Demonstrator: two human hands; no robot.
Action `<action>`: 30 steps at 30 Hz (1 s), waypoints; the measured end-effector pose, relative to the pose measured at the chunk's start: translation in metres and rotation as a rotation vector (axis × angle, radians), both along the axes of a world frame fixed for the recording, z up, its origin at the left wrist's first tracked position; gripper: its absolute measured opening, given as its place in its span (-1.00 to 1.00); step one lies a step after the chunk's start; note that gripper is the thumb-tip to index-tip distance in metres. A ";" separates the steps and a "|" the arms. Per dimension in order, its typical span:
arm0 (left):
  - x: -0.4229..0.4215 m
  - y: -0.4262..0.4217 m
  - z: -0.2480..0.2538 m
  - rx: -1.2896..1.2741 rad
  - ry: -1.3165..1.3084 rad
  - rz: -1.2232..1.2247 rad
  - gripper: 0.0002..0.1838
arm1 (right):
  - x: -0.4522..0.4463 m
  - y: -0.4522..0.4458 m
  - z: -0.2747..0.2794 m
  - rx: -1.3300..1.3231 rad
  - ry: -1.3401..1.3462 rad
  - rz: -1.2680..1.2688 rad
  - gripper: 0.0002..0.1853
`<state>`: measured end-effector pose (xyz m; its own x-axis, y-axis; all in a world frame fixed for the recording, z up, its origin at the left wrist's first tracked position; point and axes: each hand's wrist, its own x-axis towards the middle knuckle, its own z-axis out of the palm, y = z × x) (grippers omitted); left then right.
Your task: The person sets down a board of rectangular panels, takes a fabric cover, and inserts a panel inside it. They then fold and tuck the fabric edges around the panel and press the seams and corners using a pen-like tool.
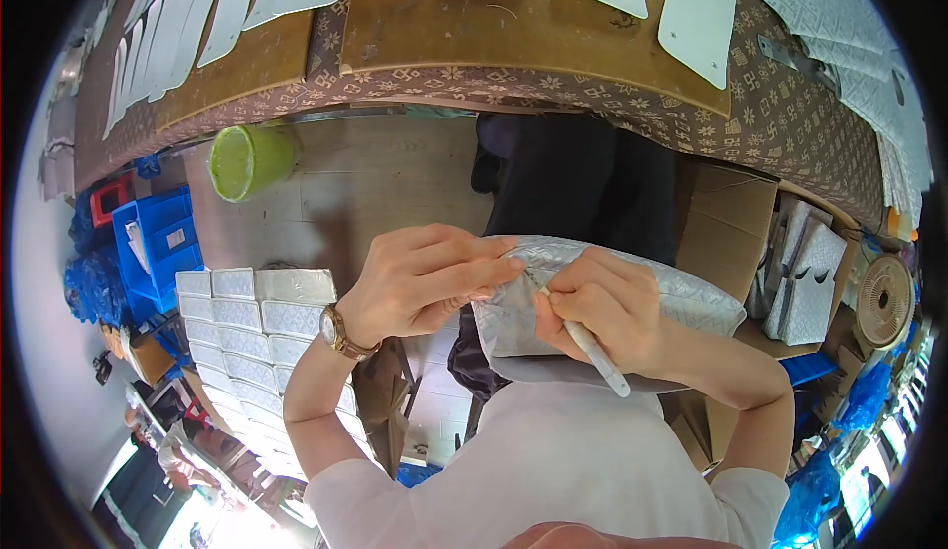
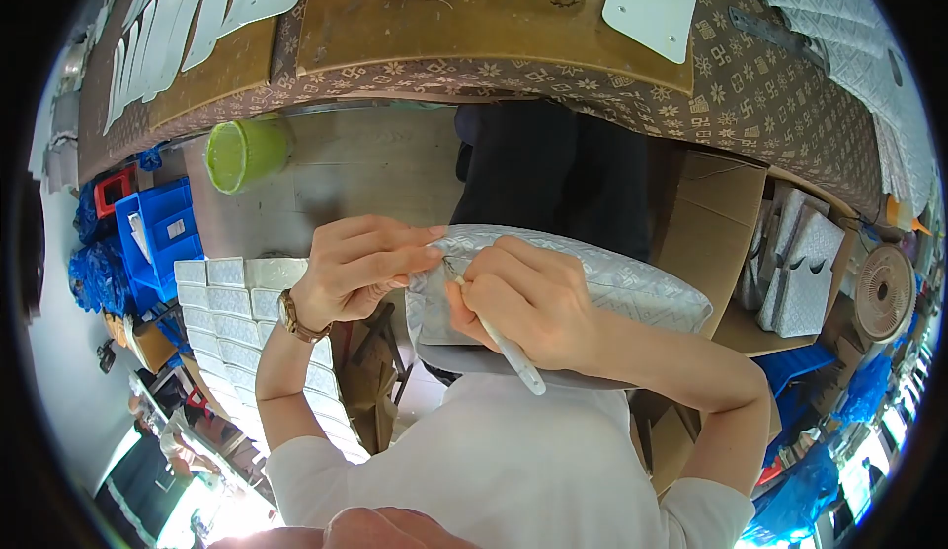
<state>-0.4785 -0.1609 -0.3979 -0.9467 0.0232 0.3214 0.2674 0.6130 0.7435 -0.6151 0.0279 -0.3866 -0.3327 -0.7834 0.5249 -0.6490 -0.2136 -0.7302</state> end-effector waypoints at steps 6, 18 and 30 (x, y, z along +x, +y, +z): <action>-0.002 0.001 0.000 0.039 -0.048 0.000 -0.78 | 0.001 0.001 0.002 0.017 0.016 0.015 -0.67; 0.016 0.031 -0.020 0.567 -0.135 0.178 -0.60 | -0.005 0.006 0.001 -0.033 -0.170 0.037 -0.74; -0.008 0.046 -0.014 1.078 -0.333 0.032 -0.48 | -0.070 0.021 0.083 0.329 -0.935 -0.138 -0.62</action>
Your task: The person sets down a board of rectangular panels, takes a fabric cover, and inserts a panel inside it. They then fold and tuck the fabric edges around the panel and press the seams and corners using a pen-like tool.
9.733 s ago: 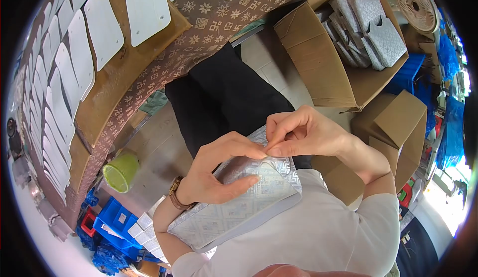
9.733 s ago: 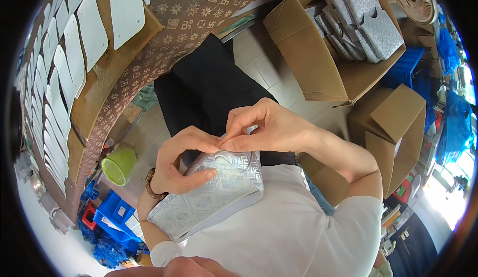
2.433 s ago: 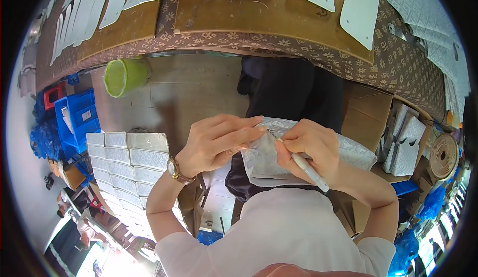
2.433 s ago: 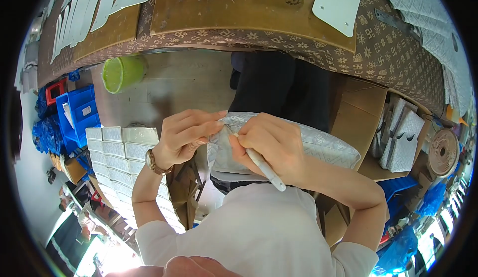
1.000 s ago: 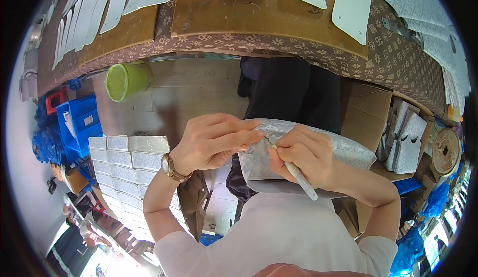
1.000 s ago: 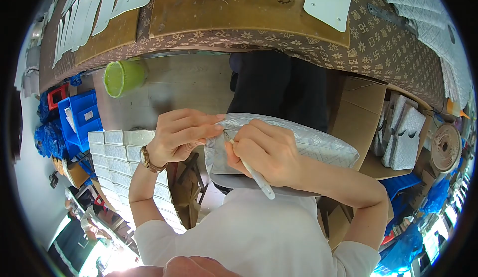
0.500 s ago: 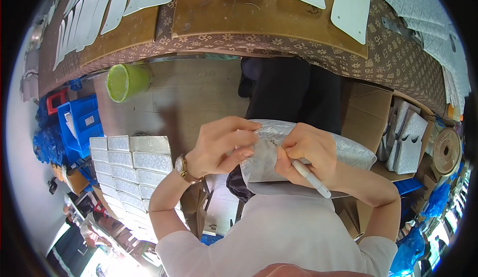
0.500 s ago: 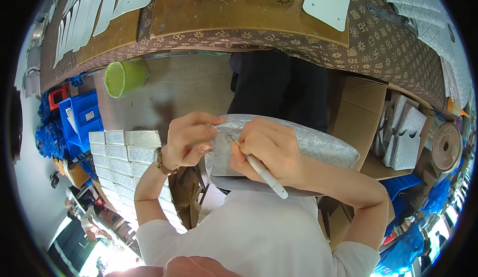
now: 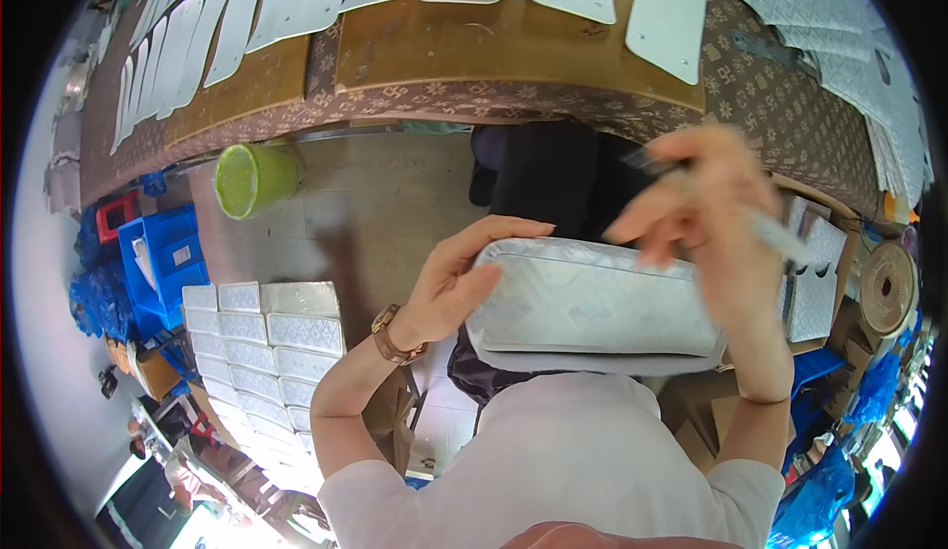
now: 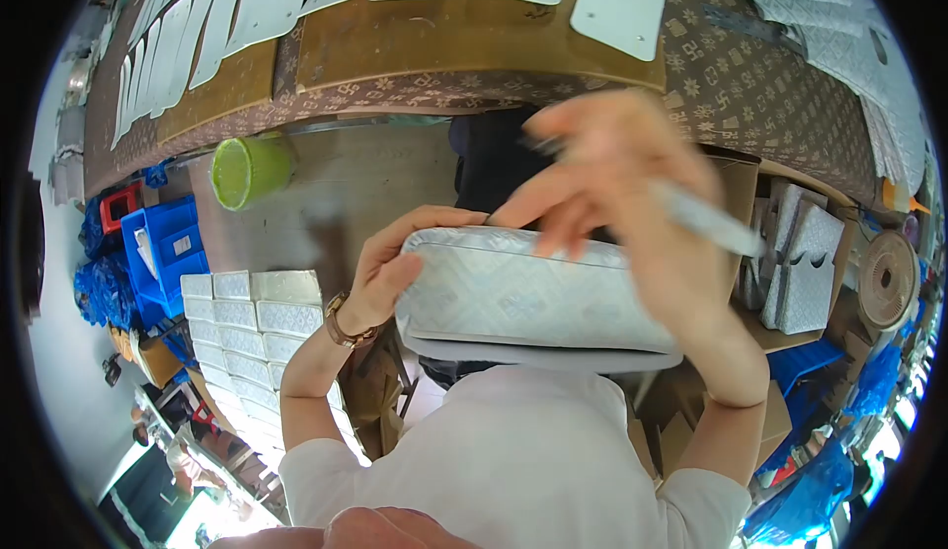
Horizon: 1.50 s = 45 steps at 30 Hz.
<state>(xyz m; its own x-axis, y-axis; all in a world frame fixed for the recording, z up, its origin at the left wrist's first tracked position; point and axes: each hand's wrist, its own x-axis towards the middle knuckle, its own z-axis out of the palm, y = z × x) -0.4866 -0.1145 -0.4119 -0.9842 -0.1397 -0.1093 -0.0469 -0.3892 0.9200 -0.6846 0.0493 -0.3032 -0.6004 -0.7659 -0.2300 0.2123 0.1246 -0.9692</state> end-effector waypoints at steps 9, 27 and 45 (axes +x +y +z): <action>-0.017 0.005 0.007 0.057 -0.060 0.095 -0.41 | -0.004 0.181 -0.067 0.297 0.210 -0.502 -0.41; -0.032 0.162 0.027 -1.224 1.093 0.247 -0.44 | -0.080 0.032 -0.047 -0.189 -0.260 0.040 -0.37; -0.028 0.104 -0.019 -0.536 0.282 0.578 -0.05 | -0.005 0.004 -0.002 -0.233 0.162 0.296 -0.68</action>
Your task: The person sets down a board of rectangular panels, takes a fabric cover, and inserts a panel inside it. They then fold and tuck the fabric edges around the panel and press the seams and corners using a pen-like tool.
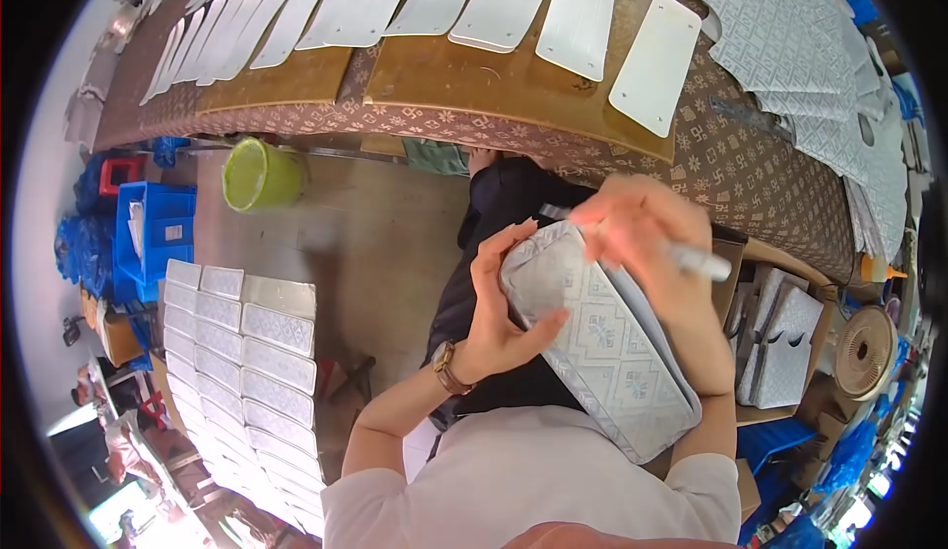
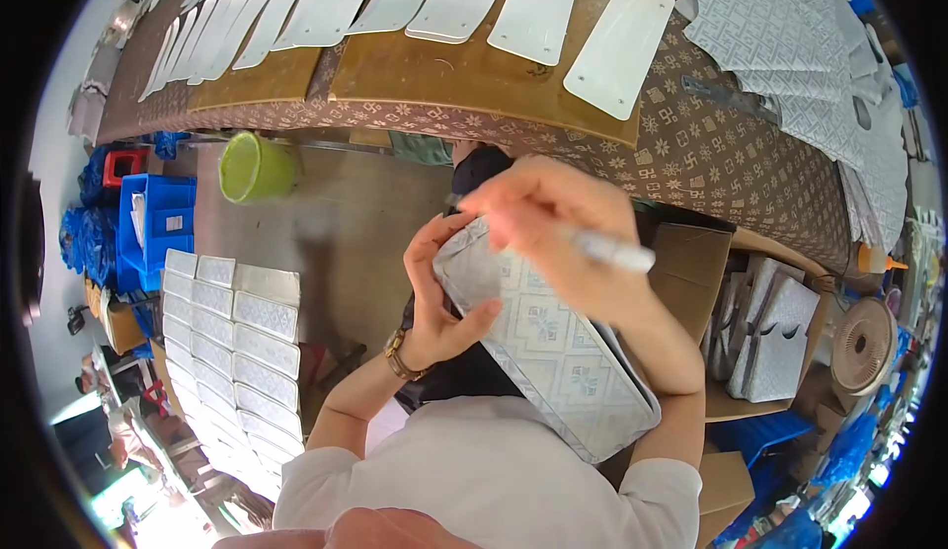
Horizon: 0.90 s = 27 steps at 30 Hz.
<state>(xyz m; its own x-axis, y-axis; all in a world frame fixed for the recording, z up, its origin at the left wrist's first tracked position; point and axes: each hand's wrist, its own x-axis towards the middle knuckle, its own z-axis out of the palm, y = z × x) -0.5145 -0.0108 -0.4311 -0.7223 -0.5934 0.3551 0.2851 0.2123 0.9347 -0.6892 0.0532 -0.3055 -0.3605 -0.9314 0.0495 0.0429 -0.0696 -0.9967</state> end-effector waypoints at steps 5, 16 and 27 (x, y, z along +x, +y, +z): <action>0.009 -0.013 -0.020 -0.025 0.058 0.007 -0.10 | 0.015 0.005 -0.037 0.037 0.223 0.064 -0.88; 0.015 -0.027 -0.015 0.108 -0.050 -0.019 -0.33 | -0.019 -0.024 -0.045 -0.063 0.920 -0.008 -0.83; 0.020 -0.039 -0.013 0.029 -0.089 -0.032 -0.41 | -0.028 -0.053 -0.070 0.176 0.451 0.494 -0.85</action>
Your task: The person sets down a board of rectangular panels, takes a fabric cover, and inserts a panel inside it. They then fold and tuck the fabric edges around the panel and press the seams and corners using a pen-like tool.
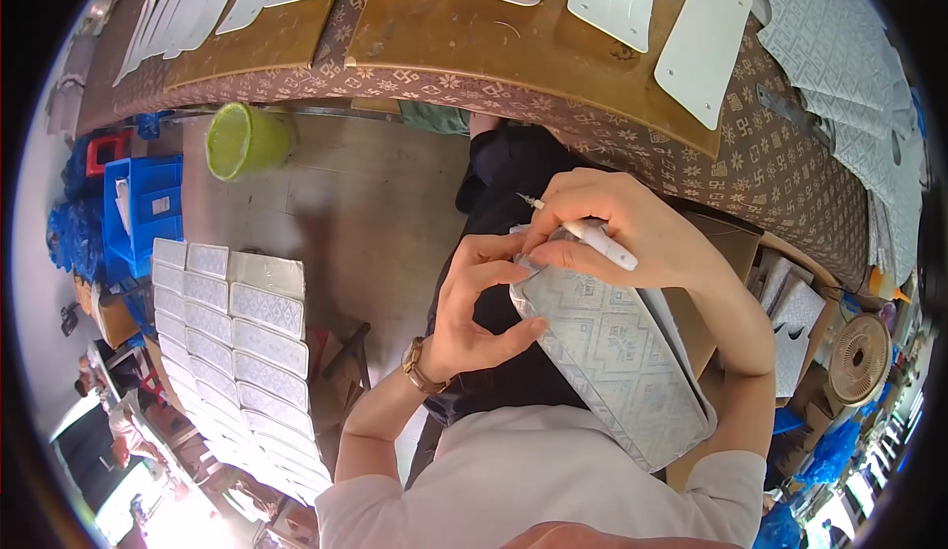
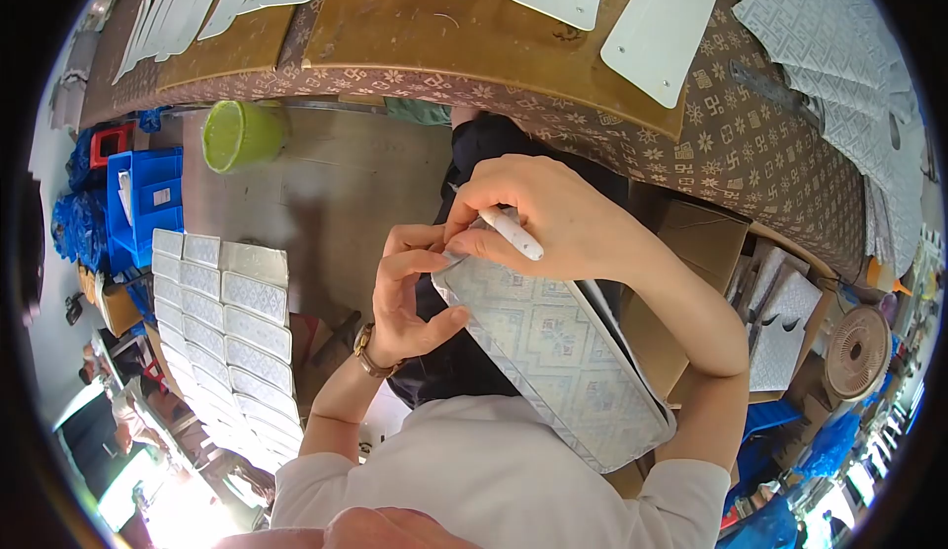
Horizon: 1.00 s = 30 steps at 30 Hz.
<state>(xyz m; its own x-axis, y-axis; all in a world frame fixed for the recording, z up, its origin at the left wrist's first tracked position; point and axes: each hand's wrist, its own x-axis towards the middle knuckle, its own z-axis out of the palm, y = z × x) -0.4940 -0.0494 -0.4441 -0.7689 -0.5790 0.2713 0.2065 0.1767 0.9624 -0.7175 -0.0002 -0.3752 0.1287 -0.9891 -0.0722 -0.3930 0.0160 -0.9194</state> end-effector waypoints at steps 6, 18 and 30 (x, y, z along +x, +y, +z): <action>-0.002 -0.002 -0.001 -0.030 0.002 -0.017 -0.43 | 0.002 -0.001 0.003 -0.014 0.067 0.021 -0.85; 0.001 0.016 -0.011 -0.067 0.175 0.197 -0.37 | 0.025 0.033 0.035 -0.056 -0.437 -0.522 -0.78; 0.022 0.015 0.002 -0.729 0.028 0.188 -0.58 | 0.031 0.052 0.021 -0.124 -0.233 -0.480 -0.70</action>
